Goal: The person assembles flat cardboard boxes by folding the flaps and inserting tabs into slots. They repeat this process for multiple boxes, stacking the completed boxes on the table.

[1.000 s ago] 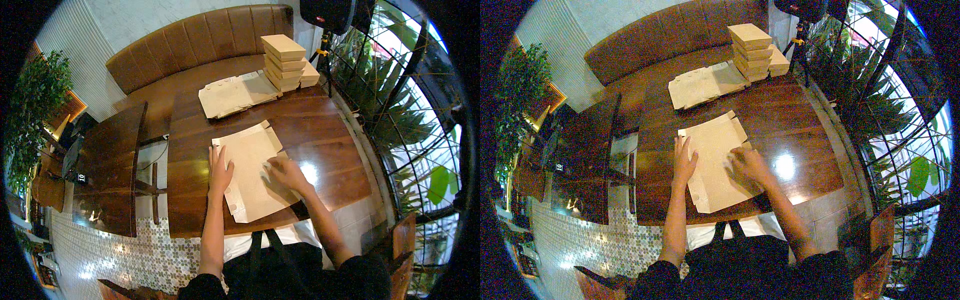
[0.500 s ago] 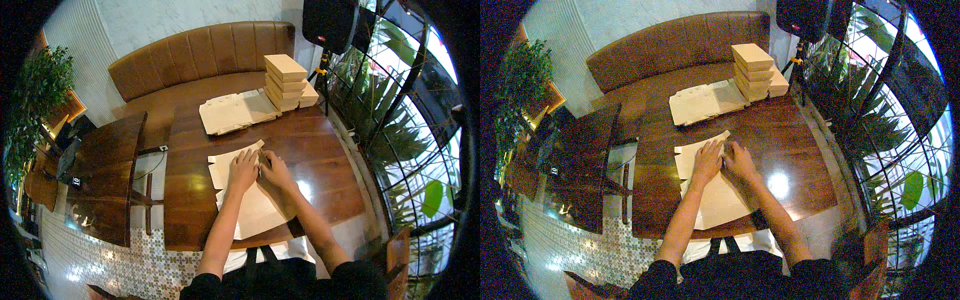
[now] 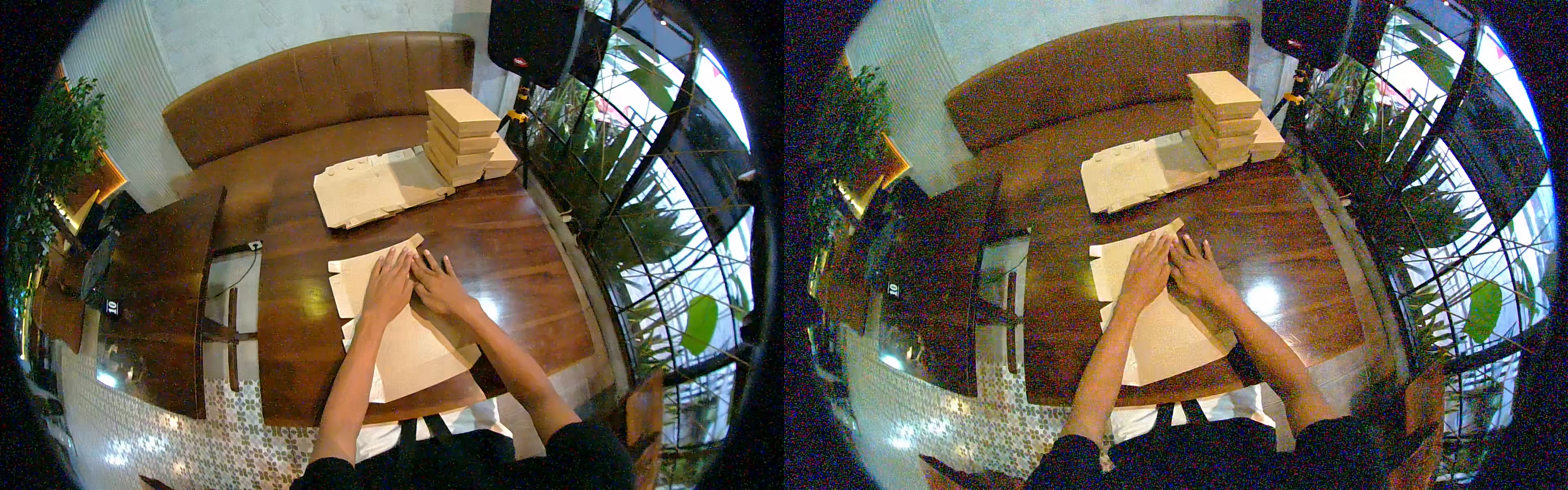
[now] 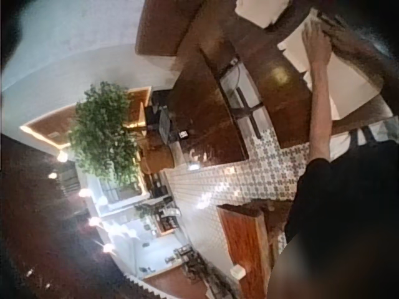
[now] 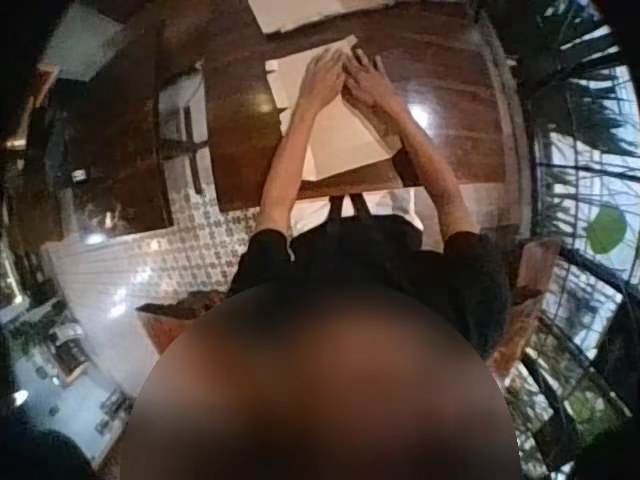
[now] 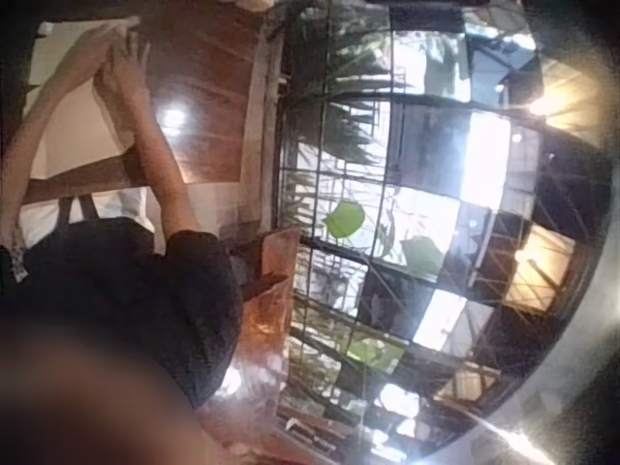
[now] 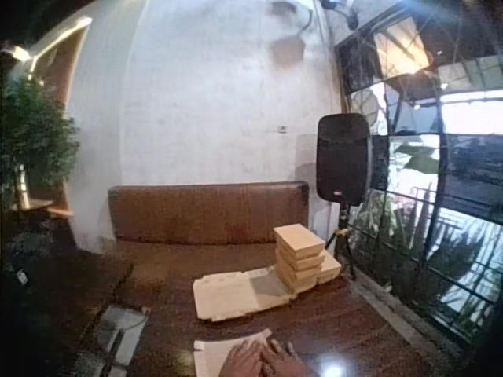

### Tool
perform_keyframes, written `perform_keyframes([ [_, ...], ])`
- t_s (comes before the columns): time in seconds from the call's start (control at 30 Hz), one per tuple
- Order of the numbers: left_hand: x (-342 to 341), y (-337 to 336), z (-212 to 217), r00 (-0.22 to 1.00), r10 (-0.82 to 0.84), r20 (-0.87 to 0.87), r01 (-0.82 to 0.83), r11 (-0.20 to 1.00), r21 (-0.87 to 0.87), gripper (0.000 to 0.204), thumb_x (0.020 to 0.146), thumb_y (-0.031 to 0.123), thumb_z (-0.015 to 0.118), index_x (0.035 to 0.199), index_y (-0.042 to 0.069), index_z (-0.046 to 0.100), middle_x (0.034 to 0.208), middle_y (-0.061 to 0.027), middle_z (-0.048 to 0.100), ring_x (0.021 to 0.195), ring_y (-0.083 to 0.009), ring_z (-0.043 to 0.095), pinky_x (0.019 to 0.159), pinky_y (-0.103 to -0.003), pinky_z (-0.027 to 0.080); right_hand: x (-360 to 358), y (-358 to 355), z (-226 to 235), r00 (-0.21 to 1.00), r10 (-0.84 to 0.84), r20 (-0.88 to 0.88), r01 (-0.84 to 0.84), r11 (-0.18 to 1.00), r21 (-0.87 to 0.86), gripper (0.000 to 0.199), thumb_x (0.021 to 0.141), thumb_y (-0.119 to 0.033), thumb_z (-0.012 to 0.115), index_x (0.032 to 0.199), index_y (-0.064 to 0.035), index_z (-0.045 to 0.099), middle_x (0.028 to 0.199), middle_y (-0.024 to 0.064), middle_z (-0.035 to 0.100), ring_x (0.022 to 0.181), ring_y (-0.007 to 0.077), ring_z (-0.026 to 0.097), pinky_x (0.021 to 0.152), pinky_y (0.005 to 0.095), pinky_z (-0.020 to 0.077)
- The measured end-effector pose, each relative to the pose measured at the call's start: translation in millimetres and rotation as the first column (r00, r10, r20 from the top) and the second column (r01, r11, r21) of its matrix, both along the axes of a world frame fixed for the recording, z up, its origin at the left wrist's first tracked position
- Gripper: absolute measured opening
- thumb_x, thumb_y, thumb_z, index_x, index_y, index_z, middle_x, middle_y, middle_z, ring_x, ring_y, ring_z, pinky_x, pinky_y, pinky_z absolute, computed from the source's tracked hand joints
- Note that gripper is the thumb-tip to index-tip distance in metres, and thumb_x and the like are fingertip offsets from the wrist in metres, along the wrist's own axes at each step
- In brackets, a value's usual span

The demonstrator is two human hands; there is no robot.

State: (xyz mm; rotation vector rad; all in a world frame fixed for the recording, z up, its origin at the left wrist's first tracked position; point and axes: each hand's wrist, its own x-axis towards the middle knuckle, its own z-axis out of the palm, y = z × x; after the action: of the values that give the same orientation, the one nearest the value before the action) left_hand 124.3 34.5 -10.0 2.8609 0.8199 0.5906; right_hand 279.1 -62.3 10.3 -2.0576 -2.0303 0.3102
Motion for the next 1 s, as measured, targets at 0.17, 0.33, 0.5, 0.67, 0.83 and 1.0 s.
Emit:
perform_keyframes([
  [0.17,3.3,-1.4,3.6,0.998,0.048,-0.036,-0.048,0.999,-0.014,0.056,0.102,0.025,0.049,0.154,0.004,0.049,0.164,-0.0085,0.045,0.155,-0.0309,0.034,0.128,-0.048,0.025,-15.2,-14.8,1.0,0.989,-0.11,0.1,0.115,0.993,-0.038,0.064,0.108,-0.035,0.04,0.164,-0.0061,0.031,0.172,0.014,0.029,0.161,0.0381,0.018,0.126,0.0674,0.0105],
  [0.33,8.2,-4.9,7.4,0.996,0.083,0.031,-0.082,0.996,-0.03,0.051,0.104,0.028,0.05,0.153,0.015,0.054,0.159,-0.0083,0.049,0.152,-0.0308,0.037,0.126,-0.05,0.027,-17.0,-31.2,6.2,0.986,-0.132,0.103,0.14,0.988,-0.069,0.066,0.107,-0.039,0.039,0.164,-0.0053,0.031,0.17,0.014,0.032,0.161,0.0341,0.018,0.126,0.0687,0.005],
  [0.5,6.6,-2.2,7.3,0.998,0.063,0.017,-0.063,0.998,0.007,0.051,0.103,0.027,0.052,0.153,0.017,0.054,0.157,-0.0082,0.051,0.151,-0.031,0.038,0.125,-0.051,0.028,-6.5,0.7,0.2,0.989,-0.131,0.069,0.131,0.991,0.008,0.07,0.107,-0.043,0.035,0.165,-0.0037,0.029,0.171,0.0151,0.031,0.162,0.0342,0.014,0.126,0.068,0.0013],
  [0.67,10.2,-3.2,7.7,0.99,0.104,0.092,-0.099,0.994,-0.048,0.051,0.102,0.027,0.05,0.151,0.015,0.057,0.156,-0.0094,0.053,0.149,-0.0318,0.042,0.125,-0.05,0.029,-9.0,-19.5,-0.1,0.987,-0.094,0.134,0.102,0.993,-0.056,0.075,0.108,-0.05,0.039,0.162,0.0016,0.032,0.171,0.0196,0.029,0.162,0.0359,0.014,0.124,0.0704,0.0042],
  [0.83,11.2,-0.8,7.3,0.988,0.092,0.124,-0.085,0.995,-0.055,0.049,0.102,0.026,0.053,0.149,0.015,0.059,0.156,-0.0091,0.053,0.148,-0.0316,0.043,0.125,-0.05,0.03,-10.1,-29.6,2.9,0.99,-0.099,0.098,0.106,0.992,-0.075,0.085,0.106,-0.06,0.044,0.162,0.0024,0.03,0.172,0.0205,0.025,0.162,0.037,0.01,0.124,0.0701,0.0035],
  [1.0,6.0,0.3,7.6,0.995,0.052,0.089,-0.05,0.998,-0.029,0.047,0.104,0.025,0.054,0.15,0.016,0.058,0.156,-0.0084,0.052,0.148,-0.0316,0.042,0.124,-0.05,0.031,4.4,-9.1,6.6,0.99,-0.1,0.098,0.107,0.992,-0.068,0.102,0.098,-0.071,0.05,0.164,0.0015,0.025,0.174,0.0186,0.02,0.163,0.0365,0.006,0.125,0.068,0.0019],
])
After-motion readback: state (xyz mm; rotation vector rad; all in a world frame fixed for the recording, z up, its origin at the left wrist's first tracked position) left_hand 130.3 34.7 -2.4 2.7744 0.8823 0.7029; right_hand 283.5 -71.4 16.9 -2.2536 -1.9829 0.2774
